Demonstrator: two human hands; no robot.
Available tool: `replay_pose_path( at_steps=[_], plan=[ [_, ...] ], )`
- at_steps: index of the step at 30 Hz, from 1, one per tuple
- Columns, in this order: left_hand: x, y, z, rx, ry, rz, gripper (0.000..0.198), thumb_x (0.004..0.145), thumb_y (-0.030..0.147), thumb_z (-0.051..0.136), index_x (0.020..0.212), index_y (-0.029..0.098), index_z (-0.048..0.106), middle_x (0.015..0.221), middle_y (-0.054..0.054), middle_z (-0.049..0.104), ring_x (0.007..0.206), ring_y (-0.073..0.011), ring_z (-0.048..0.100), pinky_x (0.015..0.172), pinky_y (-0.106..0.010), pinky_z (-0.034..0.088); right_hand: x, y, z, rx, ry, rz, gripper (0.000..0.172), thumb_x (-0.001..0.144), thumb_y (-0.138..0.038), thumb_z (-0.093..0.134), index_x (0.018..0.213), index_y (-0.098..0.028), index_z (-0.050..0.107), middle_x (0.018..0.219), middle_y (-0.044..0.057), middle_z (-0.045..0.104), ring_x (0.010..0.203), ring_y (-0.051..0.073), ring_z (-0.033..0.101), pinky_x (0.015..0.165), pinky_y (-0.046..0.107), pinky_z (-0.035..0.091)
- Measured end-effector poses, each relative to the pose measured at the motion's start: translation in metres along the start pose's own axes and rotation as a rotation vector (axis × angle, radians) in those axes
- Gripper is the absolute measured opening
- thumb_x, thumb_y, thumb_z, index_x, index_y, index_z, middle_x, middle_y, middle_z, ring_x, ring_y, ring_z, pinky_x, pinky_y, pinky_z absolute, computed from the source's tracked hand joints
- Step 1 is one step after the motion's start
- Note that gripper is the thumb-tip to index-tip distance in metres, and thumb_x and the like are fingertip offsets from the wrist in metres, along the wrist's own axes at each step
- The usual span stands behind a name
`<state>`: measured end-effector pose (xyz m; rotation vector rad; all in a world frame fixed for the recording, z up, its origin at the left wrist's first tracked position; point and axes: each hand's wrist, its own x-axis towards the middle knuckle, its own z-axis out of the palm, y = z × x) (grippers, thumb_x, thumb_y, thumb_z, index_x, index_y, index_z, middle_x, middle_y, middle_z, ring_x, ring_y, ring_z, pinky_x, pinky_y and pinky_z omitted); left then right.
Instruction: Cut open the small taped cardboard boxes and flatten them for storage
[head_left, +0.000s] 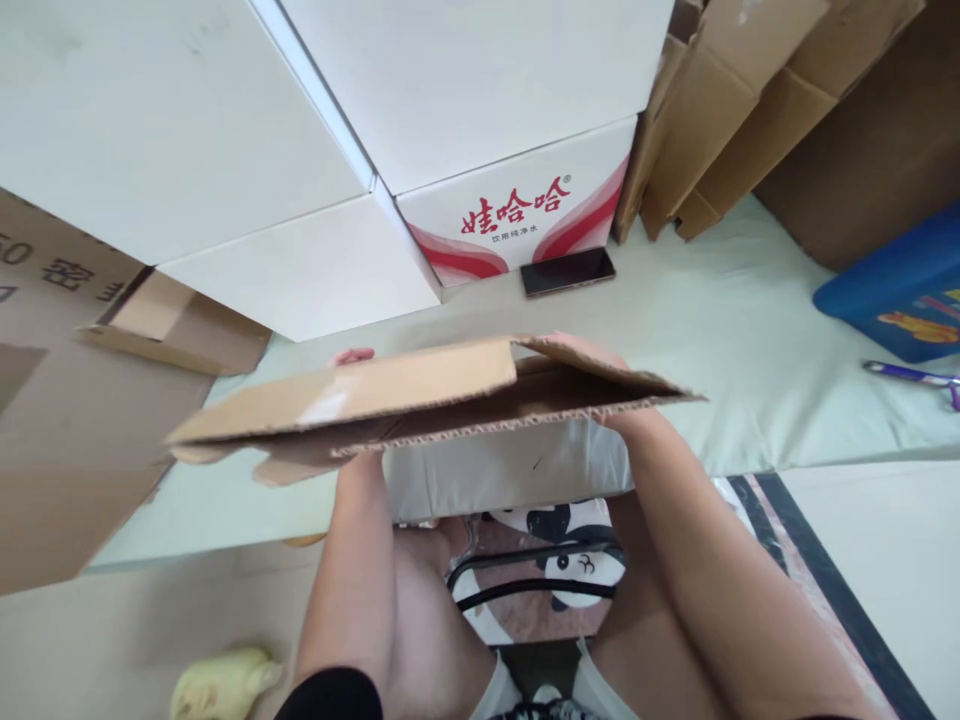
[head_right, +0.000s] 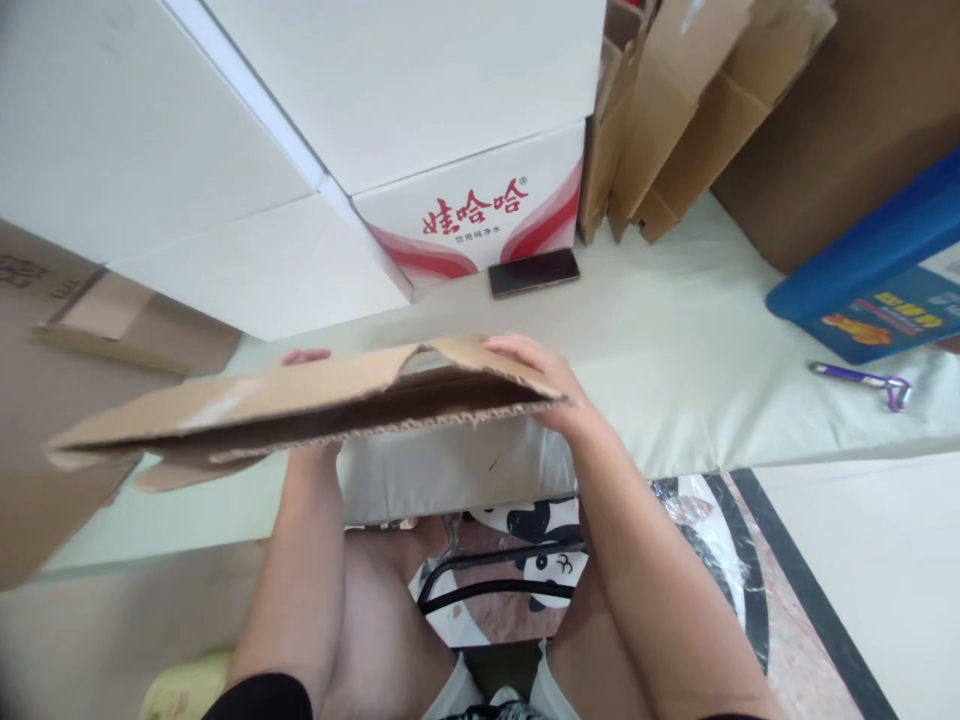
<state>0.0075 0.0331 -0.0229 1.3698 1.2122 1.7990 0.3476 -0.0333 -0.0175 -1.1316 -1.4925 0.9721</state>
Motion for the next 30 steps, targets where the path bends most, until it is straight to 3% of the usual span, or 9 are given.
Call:
replay_pose_path(
  at_steps=[3,6,9,13,16,19,22,26,30],
  plan=[
    [-0.002,-0.001,-0.007,-0.066,0.015,0.016,0.060,0.074,0.065,0.068,0.114,0.022,0.053,0.103,-0.005,0.076,0.089,-0.0198,0.070,0.081,-0.034,0.058,0.000,0.005,0.002,0.026,0.010,0.013,0.040,0.087,-0.053,0.067,0.117,-0.029,0.077,0.136,0.005,0.072,0.146,0.031,0.051,0.127,0.053,0.034],
    [-0.005,-0.002,-0.010,-0.060,0.019,0.040,0.051,0.081,0.058,0.065,0.117,0.025,0.050,0.109,-0.006,0.076,0.091,-0.0205,0.070,0.084,-0.036,0.058,-0.001,0.009,0.006,0.028,0.031,-0.001,0.038,0.089,-0.053,0.066,0.118,-0.032,0.077,0.134,0.003,0.072,0.142,0.027,0.055,0.126,0.050,0.036],
    [-0.006,-0.004,-0.009,0.004,0.062,0.102,0.051,0.083,0.070,0.057,0.110,0.028,0.048,0.110,-0.007,0.072,0.097,-0.0230,0.068,0.089,-0.040,0.058,-0.001,0.010,0.009,0.012,0.028,-0.014,0.039,0.089,-0.058,0.065,0.114,-0.031,0.079,0.133,0.004,0.073,0.141,0.028,0.056,0.124,0.052,0.038],
    [-0.007,-0.004,-0.005,0.154,0.125,0.162,0.073,0.063,0.082,0.072,0.100,0.027,0.041,0.100,-0.006,0.061,0.108,-0.0268,0.065,0.107,-0.047,0.052,-0.001,0.011,0.013,-0.019,0.017,-0.065,0.036,0.083,-0.054,0.072,0.104,-0.026,0.081,0.124,0.009,0.077,0.133,0.031,0.062,0.117,0.052,0.046],
    [-0.010,0.000,0.000,0.247,0.139,0.169,0.096,0.046,0.081,0.085,0.108,0.025,0.039,0.106,-0.007,0.058,0.114,-0.0284,0.064,0.111,-0.049,0.050,-0.003,0.007,0.017,-0.089,0.063,-0.032,0.029,0.079,-0.044,0.076,0.098,-0.022,0.080,0.112,0.011,0.079,0.115,0.032,0.072,0.105,0.050,0.055],
    [-0.014,0.008,0.007,0.341,0.152,0.148,0.098,0.052,0.082,0.082,0.117,0.022,0.038,0.119,-0.012,0.059,0.121,-0.0287,0.063,0.111,-0.046,0.051,-0.005,0.002,0.020,-0.089,0.098,0.056,0.029,0.076,-0.041,0.077,0.094,-0.018,0.078,0.101,0.011,0.080,0.097,0.031,0.075,0.090,0.047,0.061],
    [-0.016,0.012,0.013,0.373,0.170,0.094,0.083,0.062,0.066,0.086,0.115,0.022,0.040,0.119,-0.011,0.061,0.117,-0.0263,0.065,0.107,-0.043,0.053,-0.005,-0.002,0.022,-0.059,0.052,0.090,0.030,0.075,-0.043,0.076,0.093,-0.018,0.076,0.096,0.011,0.079,0.091,0.030,0.074,0.083,0.045,0.062],
    [-0.016,0.010,0.017,0.459,0.287,-0.034,0.069,0.063,0.043,0.089,0.108,0.022,0.041,0.116,-0.008,0.063,0.111,-0.0236,0.067,0.101,-0.041,0.056,-0.003,-0.004,0.028,-0.070,0.003,0.097,0.029,0.075,-0.044,0.075,0.092,-0.020,0.074,0.096,0.010,0.079,0.090,0.030,0.073,0.080,0.045,0.060],
    [-0.014,0.010,0.020,0.419,0.364,-0.078,0.070,0.057,0.039,0.090,0.105,0.022,0.041,0.116,-0.009,0.063,0.114,-0.0261,0.066,0.105,-0.045,0.054,-0.002,-0.007,0.036,-0.050,-0.004,0.077,0.024,0.075,-0.042,0.075,0.087,-0.021,0.073,0.091,0.008,0.078,0.085,0.028,0.071,0.075,0.041,0.059]
  ],
)
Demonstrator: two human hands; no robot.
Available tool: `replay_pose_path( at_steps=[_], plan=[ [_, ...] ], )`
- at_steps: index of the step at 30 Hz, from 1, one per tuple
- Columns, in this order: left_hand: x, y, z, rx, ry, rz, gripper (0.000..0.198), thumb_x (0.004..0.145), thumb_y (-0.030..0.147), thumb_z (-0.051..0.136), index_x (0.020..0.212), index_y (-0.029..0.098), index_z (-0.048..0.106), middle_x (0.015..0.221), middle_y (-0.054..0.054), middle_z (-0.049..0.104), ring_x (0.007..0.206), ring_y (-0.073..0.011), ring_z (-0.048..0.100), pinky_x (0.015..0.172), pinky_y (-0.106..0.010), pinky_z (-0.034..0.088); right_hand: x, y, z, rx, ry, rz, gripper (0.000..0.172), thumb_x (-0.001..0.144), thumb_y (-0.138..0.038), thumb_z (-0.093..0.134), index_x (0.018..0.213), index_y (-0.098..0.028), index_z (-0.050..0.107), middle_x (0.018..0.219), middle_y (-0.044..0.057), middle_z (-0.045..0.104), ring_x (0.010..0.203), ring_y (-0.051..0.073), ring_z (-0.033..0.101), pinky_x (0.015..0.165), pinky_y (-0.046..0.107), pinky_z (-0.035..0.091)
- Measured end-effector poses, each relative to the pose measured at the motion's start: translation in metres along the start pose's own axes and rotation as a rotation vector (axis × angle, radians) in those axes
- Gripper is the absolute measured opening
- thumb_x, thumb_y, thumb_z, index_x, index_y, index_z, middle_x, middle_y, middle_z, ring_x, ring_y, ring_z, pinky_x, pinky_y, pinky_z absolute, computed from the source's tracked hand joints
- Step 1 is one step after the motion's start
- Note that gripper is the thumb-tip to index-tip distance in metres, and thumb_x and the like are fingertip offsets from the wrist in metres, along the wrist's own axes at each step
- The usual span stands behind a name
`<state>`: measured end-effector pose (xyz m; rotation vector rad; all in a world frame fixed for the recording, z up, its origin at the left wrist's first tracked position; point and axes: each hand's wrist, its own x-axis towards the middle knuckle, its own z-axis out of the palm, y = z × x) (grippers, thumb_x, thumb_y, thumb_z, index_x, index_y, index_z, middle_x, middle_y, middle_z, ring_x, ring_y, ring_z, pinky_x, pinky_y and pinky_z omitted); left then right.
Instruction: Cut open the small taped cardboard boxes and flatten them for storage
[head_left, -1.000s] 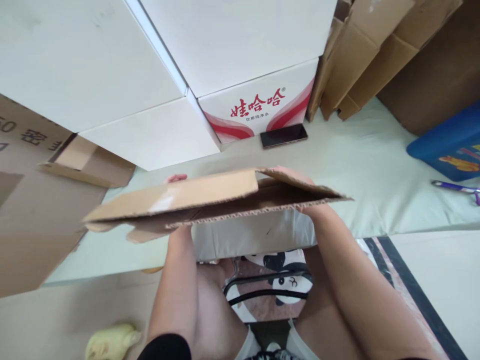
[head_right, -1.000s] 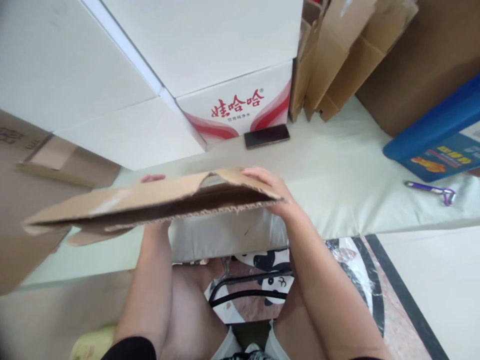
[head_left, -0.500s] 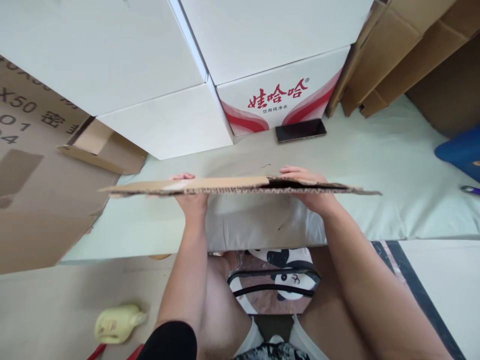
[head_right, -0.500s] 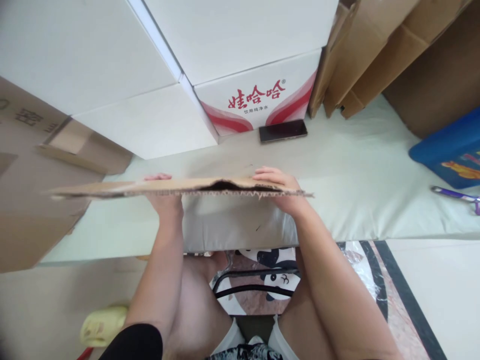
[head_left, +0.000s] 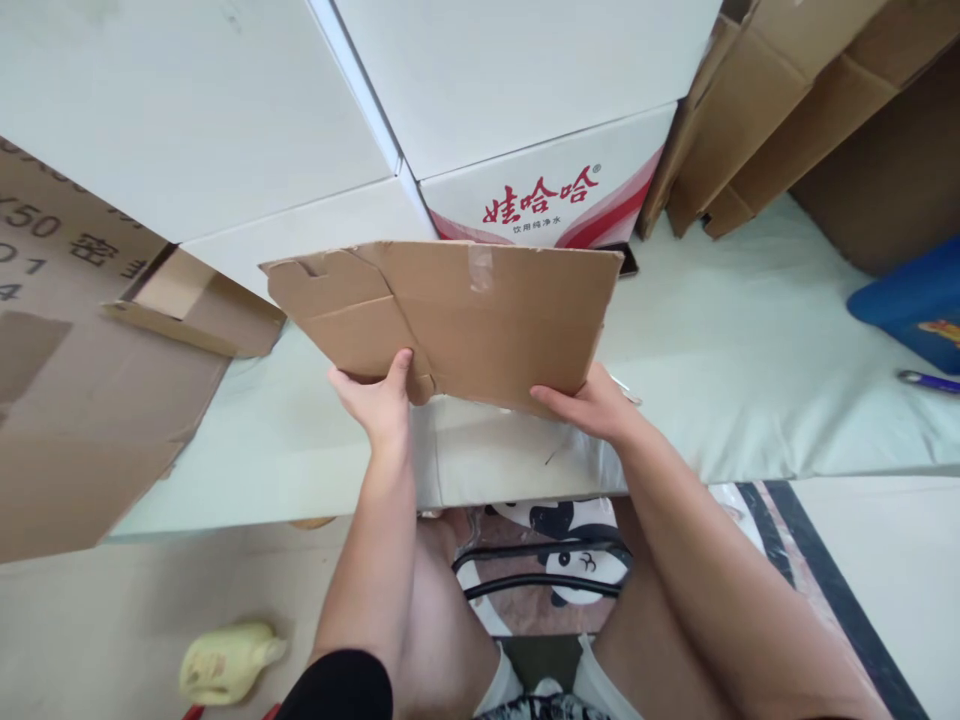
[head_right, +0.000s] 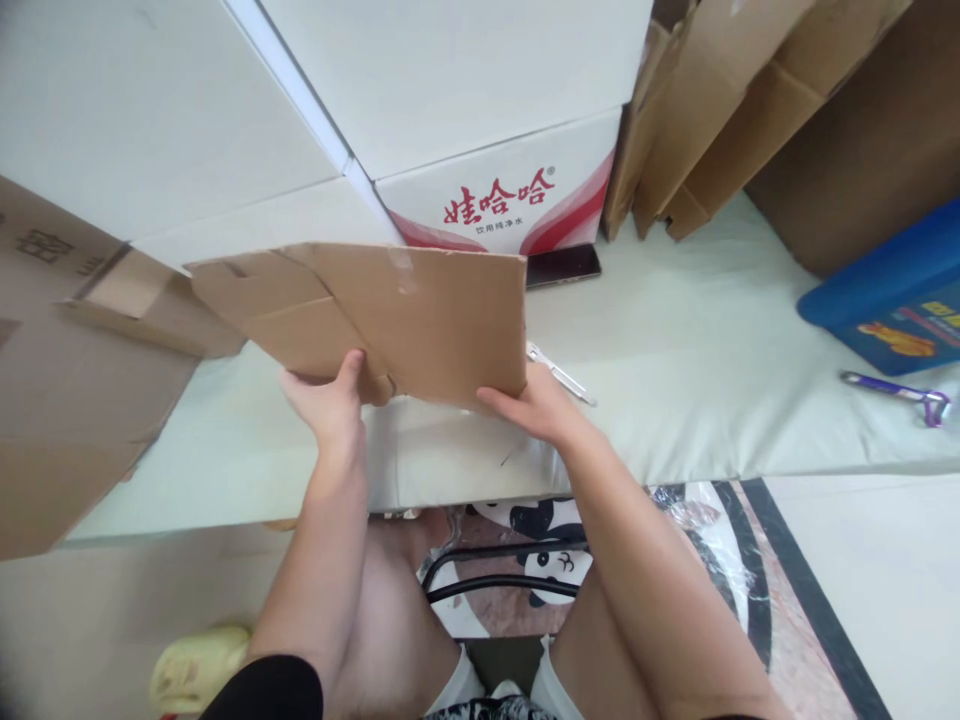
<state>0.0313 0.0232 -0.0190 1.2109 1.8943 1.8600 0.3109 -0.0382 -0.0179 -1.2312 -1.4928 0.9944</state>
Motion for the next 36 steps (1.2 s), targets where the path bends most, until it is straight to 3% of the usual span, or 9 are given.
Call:
replay_pose_path(
  at_steps=[3,8,10,15,19,25,27,31,36],
  plan=[
    [0.001,0.006,0.001,-0.102,-0.032,0.072,0.072,0.058,0.047,0.087,0.108,0.021,0.041,0.119,-0.010,0.060,0.120,-0.0275,0.062,0.110,-0.046,0.049,0.000,-0.004,-0.001,0.043,0.047,-0.020,0.025,0.079,-0.044,0.071,0.088,-0.021,0.073,0.089,0.006,0.078,0.084,0.026,0.071,0.075,0.041,0.059],
    [-0.001,0.016,0.005,-0.155,-0.020,0.130,0.063,0.080,0.055,0.064,0.128,0.021,0.041,0.131,-0.012,0.052,0.128,-0.0241,0.054,0.113,-0.042,0.042,-0.002,-0.015,-0.025,0.120,0.212,-0.085,0.032,0.083,-0.051,0.070,0.087,-0.020,0.073,0.093,0.008,0.078,0.091,0.028,0.073,0.085,0.044,0.061],
    [-0.007,0.017,0.007,-0.144,-0.069,0.099,0.059,0.082,0.056,0.060,0.127,0.022,0.043,0.131,-0.012,0.052,0.125,-0.0233,0.055,0.111,-0.040,0.043,-0.004,-0.023,-0.039,0.149,0.418,-0.127,0.036,0.086,-0.053,0.067,0.097,-0.020,0.074,0.102,0.011,0.077,0.102,0.030,0.073,0.095,0.047,0.059],
    [-0.040,0.020,0.015,-0.064,-0.317,0.141,0.051,0.083,0.052,0.062,0.123,0.023,0.051,0.124,-0.010,0.057,0.122,-0.0239,0.058,0.109,-0.039,0.043,-0.012,-0.048,-0.082,-0.018,1.192,-0.243,0.061,0.095,-0.062,0.055,0.135,-0.018,0.064,0.125,0.017,0.071,0.139,0.036,0.057,0.118,0.056,0.048],
    [-0.078,0.045,0.042,-0.039,-0.553,0.225,0.039,0.083,0.049,0.067,0.112,0.022,0.062,0.115,-0.010,0.066,0.116,-0.0263,0.064,0.105,-0.042,0.049,-0.022,-0.053,-0.114,-0.339,1.474,-0.162,0.064,0.100,-0.066,0.041,0.133,-0.018,0.068,0.126,0.017,0.071,0.150,0.040,0.044,0.126,0.061,0.038],
    [-0.141,0.128,0.149,-0.023,-1.008,0.594,0.030,0.090,0.031,0.056,0.116,0.020,0.066,0.120,-0.011,0.068,0.117,-0.0244,0.064,0.104,-0.041,0.052,-0.027,-0.035,-0.139,-0.274,1.554,-0.116,0.066,0.097,-0.067,0.050,0.134,-0.015,0.066,0.129,0.020,0.071,0.149,0.043,0.045,0.127,0.065,0.034],
    [-0.164,0.162,0.196,0.034,-1.142,0.678,0.037,0.088,0.021,0.053,0.122,0.018,0.064,0.122,-0.012,0.068,0.115,-0.0222,0.065,0.101,-0.036,0.053,-0.025,-0.030,-0.141,-0.222,1.537,-0.133,0.067,0.097,-0.066,0.051,0.136,-0.014,0.064,0.138,0.022,0.066,0.152,0.044,0.040,0.128,0.067,0.030],
    [-0.206,0.220,0.283,0.354,-1.462,0.865,0.057,0.091,0.016,0.049,0.147,0.024,0.051,0.116,-0.011,0.072,0.105,-0.0232,0.070,0.092,-0.036,0.055,-0.020,-0.025,-0.144,-0.203,1.566,-0.150,0.062,0.096,-0.061,0.055,0.133,-0.013,0.066,0.145,0.024,0.060,0.144,0.043,0.052,0.125,0.062,0.037],
    [-0.228,0.247,0.354,0.763,-1.429,0.856,0.062,0.093,0.027,0.061,0.153,0.031,0.048,0.120,-0.014,0.074,0.114,-0.0335,0.070,0.094,-0.046,0.055,-0.019,-0.020,-0.154,-0.259,1.578,-0.141,0.050,0.097,-0.056,0.058,0.122,-0.015,0.072,0.134,0.021,0.069,0.138,0.041,0.058,0.122,0.060,0.043]
  ],
)
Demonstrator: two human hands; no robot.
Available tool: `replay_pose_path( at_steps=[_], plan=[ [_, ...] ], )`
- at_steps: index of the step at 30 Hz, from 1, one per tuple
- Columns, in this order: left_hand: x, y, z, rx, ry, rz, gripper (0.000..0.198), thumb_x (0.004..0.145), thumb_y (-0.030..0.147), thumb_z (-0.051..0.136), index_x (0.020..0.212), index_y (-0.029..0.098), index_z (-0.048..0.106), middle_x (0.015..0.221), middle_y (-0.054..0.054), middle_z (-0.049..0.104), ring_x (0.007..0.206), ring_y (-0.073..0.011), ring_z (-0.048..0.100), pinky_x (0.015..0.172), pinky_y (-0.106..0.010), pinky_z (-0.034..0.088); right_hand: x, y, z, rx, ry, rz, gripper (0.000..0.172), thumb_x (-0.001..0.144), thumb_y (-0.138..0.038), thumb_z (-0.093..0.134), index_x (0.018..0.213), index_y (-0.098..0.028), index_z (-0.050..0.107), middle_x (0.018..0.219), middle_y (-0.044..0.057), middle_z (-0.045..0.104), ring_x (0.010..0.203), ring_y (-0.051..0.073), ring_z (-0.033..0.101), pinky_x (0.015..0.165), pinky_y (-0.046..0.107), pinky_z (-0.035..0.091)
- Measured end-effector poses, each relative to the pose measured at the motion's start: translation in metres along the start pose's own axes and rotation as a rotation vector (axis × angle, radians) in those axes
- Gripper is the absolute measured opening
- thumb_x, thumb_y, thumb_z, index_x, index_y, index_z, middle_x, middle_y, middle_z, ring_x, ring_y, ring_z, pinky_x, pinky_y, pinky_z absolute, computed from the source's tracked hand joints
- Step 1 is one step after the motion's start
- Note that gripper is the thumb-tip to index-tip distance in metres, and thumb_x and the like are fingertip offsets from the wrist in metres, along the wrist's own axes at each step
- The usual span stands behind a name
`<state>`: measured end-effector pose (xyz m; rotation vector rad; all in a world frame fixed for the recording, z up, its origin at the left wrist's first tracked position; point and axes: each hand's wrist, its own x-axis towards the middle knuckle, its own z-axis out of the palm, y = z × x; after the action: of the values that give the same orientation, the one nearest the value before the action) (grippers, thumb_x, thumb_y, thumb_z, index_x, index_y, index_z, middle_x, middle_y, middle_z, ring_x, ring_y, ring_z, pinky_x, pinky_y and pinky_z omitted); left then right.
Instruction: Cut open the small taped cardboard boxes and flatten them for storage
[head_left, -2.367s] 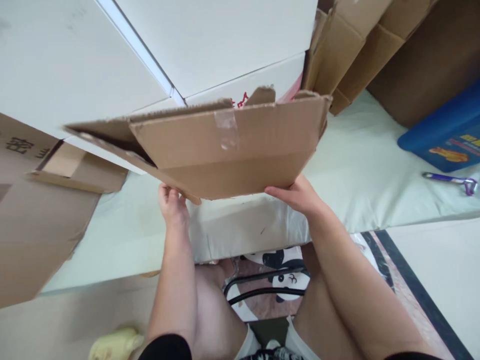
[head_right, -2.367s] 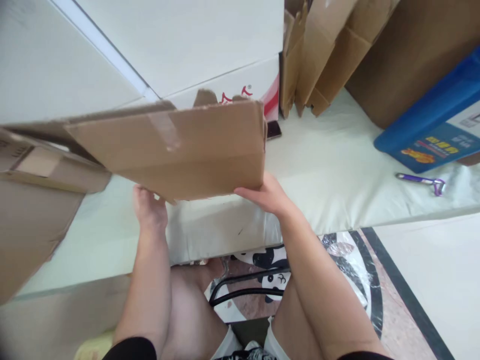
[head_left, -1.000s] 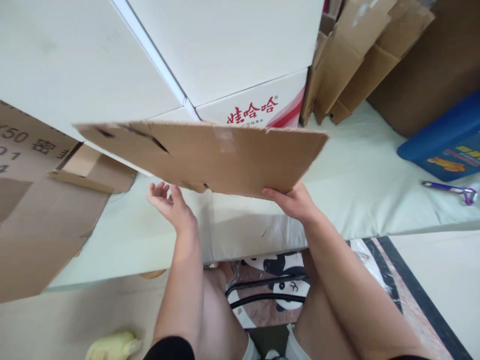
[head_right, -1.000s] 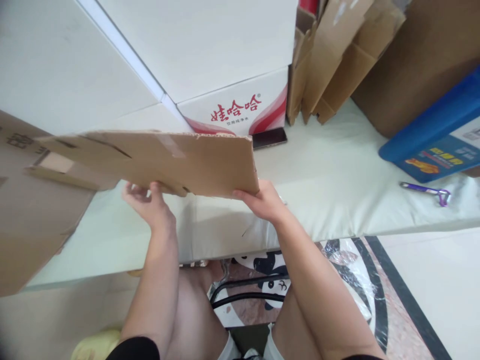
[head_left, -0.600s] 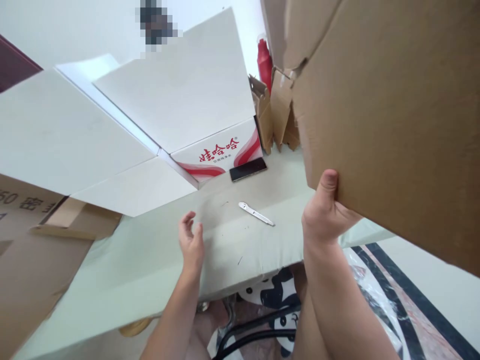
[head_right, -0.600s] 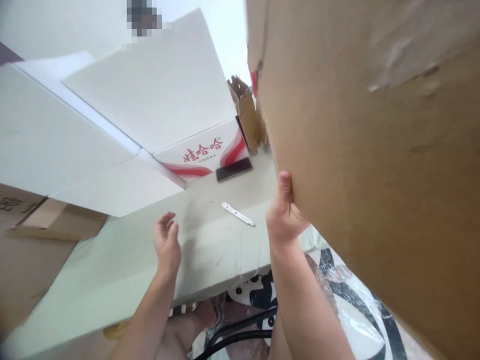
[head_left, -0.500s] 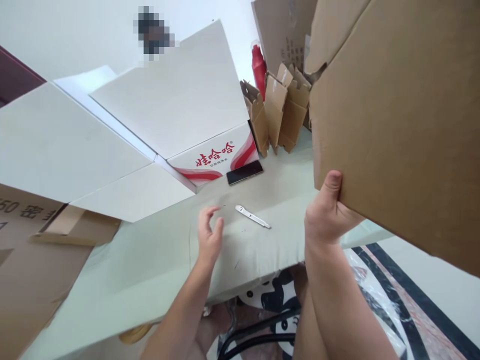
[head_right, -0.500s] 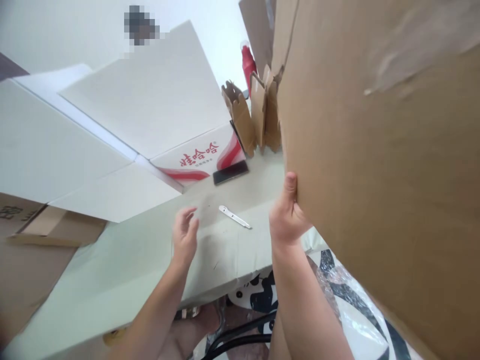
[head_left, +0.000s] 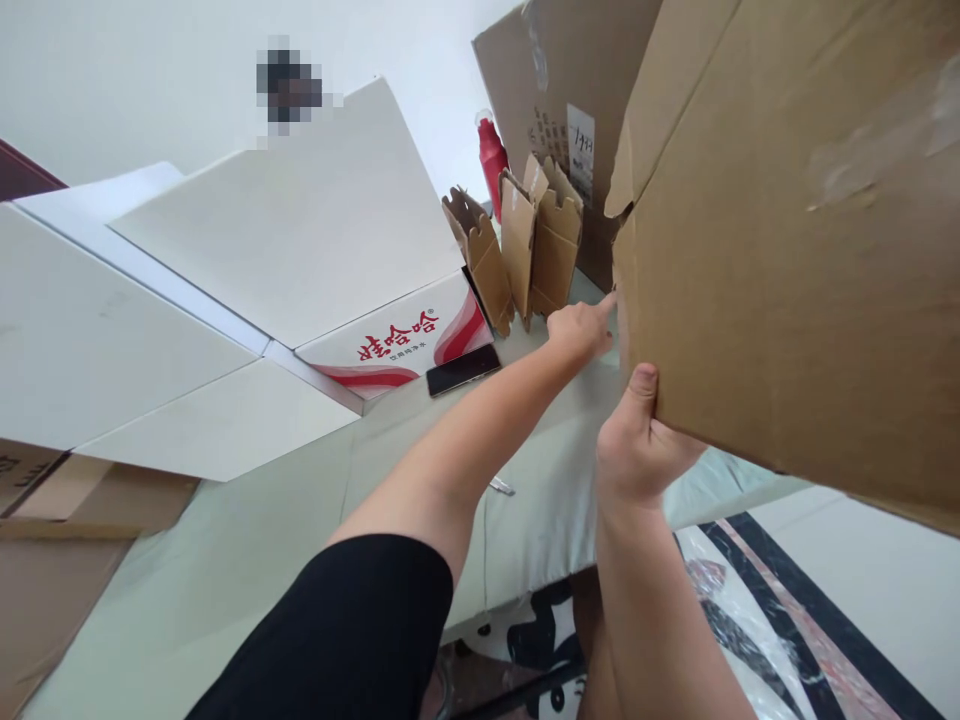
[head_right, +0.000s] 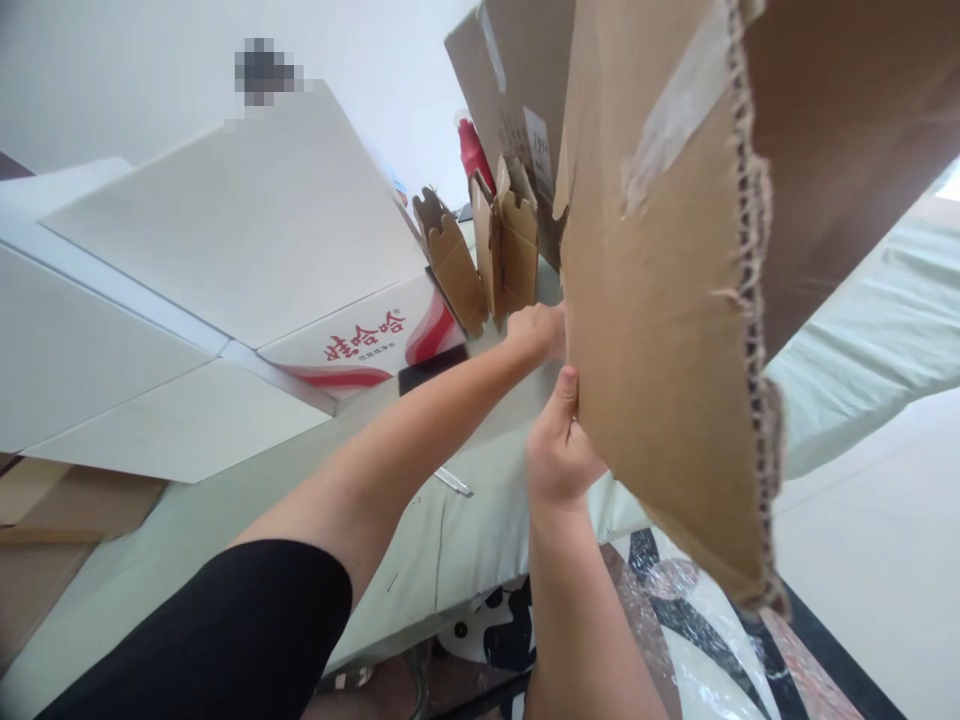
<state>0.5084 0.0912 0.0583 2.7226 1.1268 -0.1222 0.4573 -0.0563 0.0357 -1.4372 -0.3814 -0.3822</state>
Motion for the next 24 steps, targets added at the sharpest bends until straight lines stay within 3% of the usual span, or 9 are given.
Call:
replay_pose_path(
  at_steps=[3,7,10,13,17,21,24],
  plan=[
    [0.017,-0.008,0.001,0.021,0.042,-0.126,0.065,0.096,0.032,0.058,0.157,0.023,0.040,0.129,-0.018,0.070,0.122,-0.0339,0.067,0.098,-0.047,0.054,0.008,0.007,0.000,0.015,-0.049,0.011,0.045,0.096,-0.053,0.060,0.114,-0.014,0.076,0.121,0.022,0.074,0.129,0.041,0.065,0.118,0.062,0.045],
    [0.016,-0.027,0.003,0.027,0.118,-0.193,0.069,0.097,0.038,0.054,0.158,0.013,0.033,0.148,-0.022,0.056,0.133,-0.0351,0.060,0.102,-0.045,0.052,0.011,0.011,0.001,-0.004,-0.112,0.000,0.045,0.097,-0.053,0.058,0.114,-0.015,0.077,0.117,0.021,0.075,0.128,0.042,0.065,0.118,0.064,0.043],
    [0.010,-0.040,0.003,0.004,0.136,-0.204,0.072,0.096,0.036,0.054,0.159,0.012,0.029,0.150,-0.022,0.055,0.132,-0.0327,0.060,0.102,-0.042,0.053,0.006,0.004,-0.001,0.006,-0.146,0.036,0.046,0.098,-0.052,0.056,0.116,-0.015,0.076,0.116,0.021,0.075,0.126,0.042,0.066,0.115,0.064,0.046],
    [0.006,-0.048,0.002,-0.064,0.148,-0.212,0.073,0.096,0.035,0.053,0.159,0.010,0.026,0.149,-0.023,0.055,0.129,-0.0334,0.063,0.100,-0.044,0.053,-0.001,-0.003,-0.004,-0.030,-0.208,0.069,0.045,0.098,-0.052,0.054,0.105,-0.015,0.078,0.106,0.021,0.077,0.115,0.042,0.071,0.106,0.063,0.053],
    [0.004,-0.053,0.000,-0.147,0.160,-0.236,0.068,0.095,0.032,0.054,0.156,0.011,0.031,0.145,-0.023,0.058,0.127,-0.0349,0.064,0.099,-0.046,0.053,-0.006,-0.002,-0.004,-0.095,-0.278,0.037,0.048,0.098,-0.055,0.051,0.094,-0.015,0.078,0.102,0.023,0.077,0.112,0.043,0.072,0.109,0.062,0.050],
    [0.003,-0.057,0.000,-0.178,0.170,-0.239,0.067,0.094,0.034,0.055,0.154,0.013,0.034,0.143,-0.022,0.061,0.126,-0.0338,0.065,0.098,-0.044,0.054,-0.005,0.011,0.008,-0.118,-0.356,0.009,0.045,0.099,-0.050,0.049,0.099,-0.014,0.076,0.105,0.024,0.077,0.112,0.042,0.072,0.105,0.061,0.052],
    [0.000,-0.062,0.001,-0.190,0.182,-0.218,0.064,0.094,0.033,0.055,0.152,0.014,0.036,0.141,-0.021,0.062,0.124,-0.0335,0.066,0.096,-0.044,0.054,0.002,0.030,0.032,-0.107,-0.396,-0.013,0.038,0.098,-0.042,0.048,0.112,-0.016,0.072,0.115,0.021,0.075,0.118,0.039,0.069,0.106,0.059,0.051]
  ],
)
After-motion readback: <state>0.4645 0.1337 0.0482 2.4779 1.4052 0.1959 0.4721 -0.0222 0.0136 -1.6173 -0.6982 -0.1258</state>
